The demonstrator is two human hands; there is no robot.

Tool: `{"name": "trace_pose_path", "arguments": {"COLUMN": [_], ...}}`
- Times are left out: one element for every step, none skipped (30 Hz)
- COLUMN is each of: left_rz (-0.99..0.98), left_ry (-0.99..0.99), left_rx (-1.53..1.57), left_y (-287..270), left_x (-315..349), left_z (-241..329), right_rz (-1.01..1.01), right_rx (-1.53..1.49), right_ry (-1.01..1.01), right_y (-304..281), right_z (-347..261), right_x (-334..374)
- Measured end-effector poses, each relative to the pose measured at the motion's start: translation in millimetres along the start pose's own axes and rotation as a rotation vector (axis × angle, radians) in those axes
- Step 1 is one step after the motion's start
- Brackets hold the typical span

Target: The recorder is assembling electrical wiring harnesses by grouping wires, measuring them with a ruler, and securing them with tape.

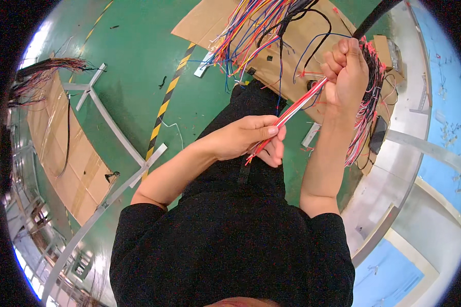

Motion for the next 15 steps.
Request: {"name": "trace_pose_path", "arguments": {"left_rz": [-0.027,-0.027,-0.039,-0.051,-0.052,-0.071,-0.089,-0.09,-0.099,-0.107,-0.121,-0.121,-0.1,-0.079,-0.079], "left_ry": [0.013,0.009,0.001,-0.007,-0.009,-0.016,-0.024,-0.024,-0.042,-0.059,-0.071,-0.069,-0.064,-0.059,-0.058], "left_rx": [-0.001,0.0,0.028,0.056,0.055,0.092,0.13,0.129,0.123,0.116,0.131,0.132,0.102,0.072,0.073], "left_y": [0,1,2,3,2,2,2,2,3,4,5,7,8,8,8], "left_x": [1,2,2,2,3,4,5,6,8,9,10,11,11,12,13], "left_z": [-1,0,0,0,-1,-3,-5,-6,-9,-11,-13,-13,-11,-11,-11], "right_rz": [0.0,0.015,0.031,0.036,0.055,0.073,0.075,0.077,0.079,0.078,0.039,0.0,-0.002,0.002,0.006], "right_rx": [-0.001,0.012,0.026,0.027,0.008,-0.01,-0.01,-0.018,-0.027,-0.027,-0.051,-0.075,-0.075,-0.075,-0.075], "right_ry": [-0.001,0.004,0.009,0.009,0.014,0.018,0.017,0.022,0.028,0.027,0.028,0.03,0.03,0.033,0.036], "right_y": [0,-1,-2,-3,-4,-5,-5,-5,-6,-11,-14,-15,-18,-17,-16], "right_z": [0,0,0,0,0,1,0,0,0,1,0,1,2,2,2], "right_x": [0,0,1,0,-2,-3,-3,-4,-4,-7,-9,-10,-10,-10,-9]}}
Point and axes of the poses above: each hand's wrist, its own x-axis away from the middle knuckle, its own y-axis out of the palm, z = x × y, the point moved 5 cm from there along -x, towards the middle knuckle, and after that the axes turned 10 degrees about -y, right-handed, at the moved point
